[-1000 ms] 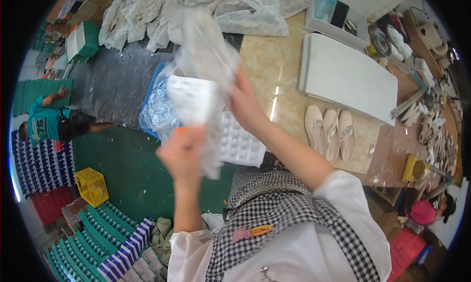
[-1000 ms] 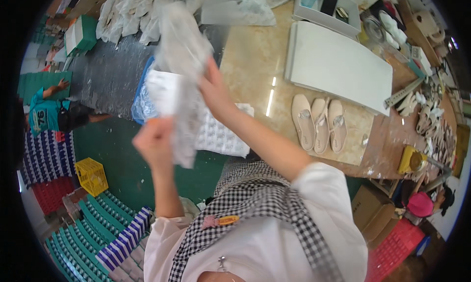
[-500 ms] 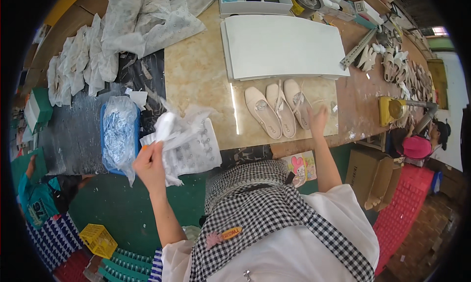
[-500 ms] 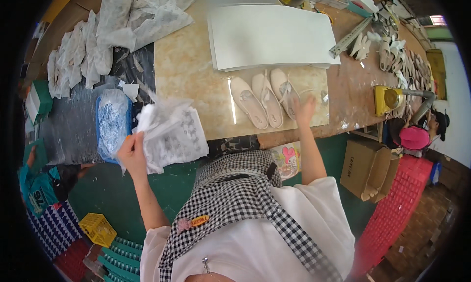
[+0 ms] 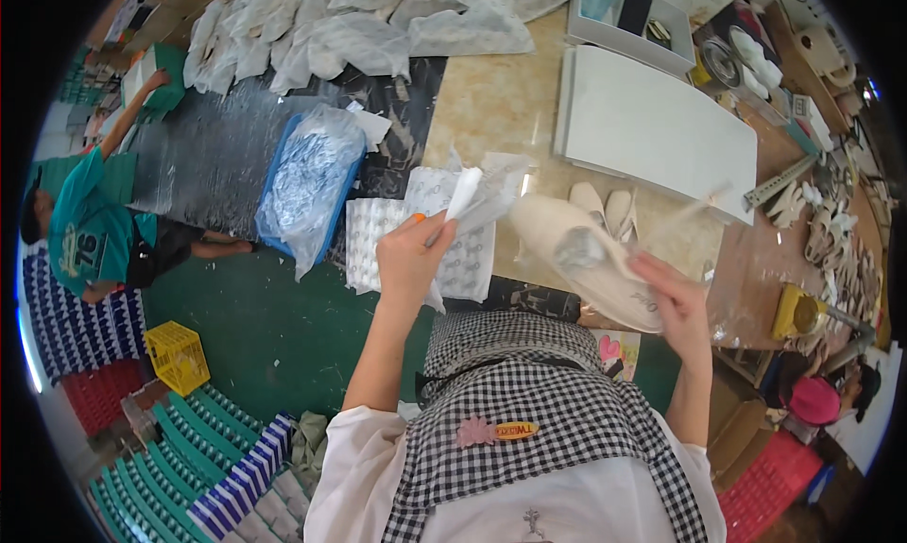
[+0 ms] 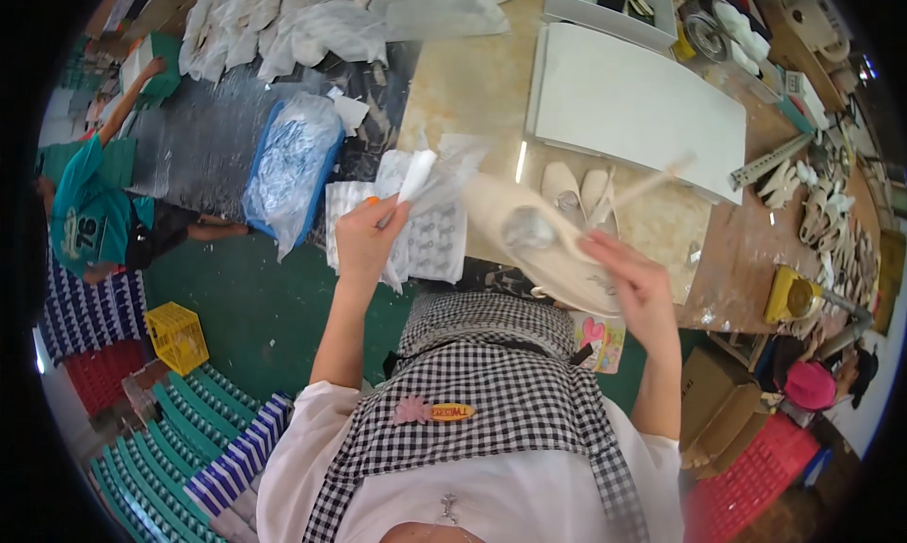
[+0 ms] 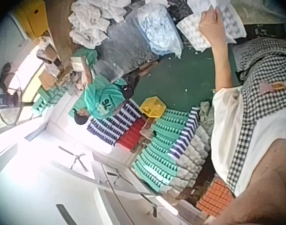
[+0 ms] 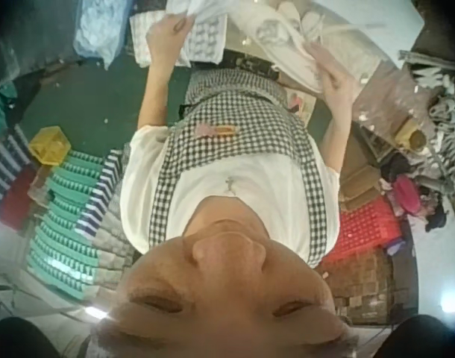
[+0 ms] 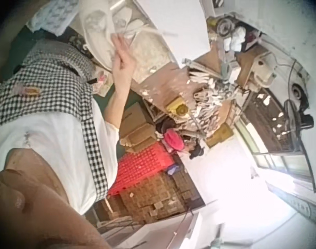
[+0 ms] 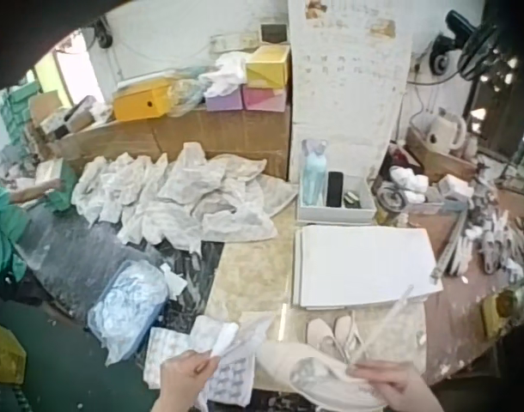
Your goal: Wiping shoes clean and packing them into protective bags.
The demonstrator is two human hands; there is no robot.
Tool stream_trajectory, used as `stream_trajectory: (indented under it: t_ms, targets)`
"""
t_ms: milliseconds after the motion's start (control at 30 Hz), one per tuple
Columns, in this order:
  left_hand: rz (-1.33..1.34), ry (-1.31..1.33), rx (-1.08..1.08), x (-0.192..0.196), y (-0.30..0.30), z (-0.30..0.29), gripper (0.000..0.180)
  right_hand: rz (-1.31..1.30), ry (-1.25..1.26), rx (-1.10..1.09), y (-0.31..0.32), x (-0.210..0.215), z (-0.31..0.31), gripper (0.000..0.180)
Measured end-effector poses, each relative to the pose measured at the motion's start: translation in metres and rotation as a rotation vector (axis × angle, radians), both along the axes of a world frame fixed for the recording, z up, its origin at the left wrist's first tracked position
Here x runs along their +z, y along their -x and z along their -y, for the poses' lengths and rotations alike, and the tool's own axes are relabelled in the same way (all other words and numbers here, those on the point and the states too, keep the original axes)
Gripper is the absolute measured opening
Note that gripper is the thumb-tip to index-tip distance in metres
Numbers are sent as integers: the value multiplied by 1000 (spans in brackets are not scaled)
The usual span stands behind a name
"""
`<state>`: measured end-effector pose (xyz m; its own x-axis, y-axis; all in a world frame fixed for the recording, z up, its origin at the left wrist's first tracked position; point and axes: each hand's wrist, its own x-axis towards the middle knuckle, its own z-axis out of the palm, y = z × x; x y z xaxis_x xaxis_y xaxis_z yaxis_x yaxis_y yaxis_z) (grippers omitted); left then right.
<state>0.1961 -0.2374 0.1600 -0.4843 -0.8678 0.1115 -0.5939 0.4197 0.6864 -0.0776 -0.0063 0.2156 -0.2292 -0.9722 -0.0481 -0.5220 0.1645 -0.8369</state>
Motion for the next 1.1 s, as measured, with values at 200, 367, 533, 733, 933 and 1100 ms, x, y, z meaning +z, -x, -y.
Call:
stream_trajectory:
  t_ms: [200, 367, 533, 733, 933, 1100]
  targets:
    - [-16, 118, 94, -3, -28, -4, 17, -519, 2, 314, -50, 49, 78, 52]
    - [-91, 159, 149, 6, -37, -3, 19, -780, 85, 512, -80, 41, 88, 41]
    - [-176, 198, -81, 27, -22, -34, 14, -768, 43, 359, -99, 14, 85, 46]
    - [-240, 347, -290, -2, -20, -50, 25, -405, 93, 212, -115, -19, 85, 54]
    - [-345, 66, -13, 36, -44, -48, 11, 120, 29, 136, -161, -77, 111, 48]
    - [-223, 122, 188, 43, -97, -8, 5, -219, 252, 275, -164, -36, 159, 41]
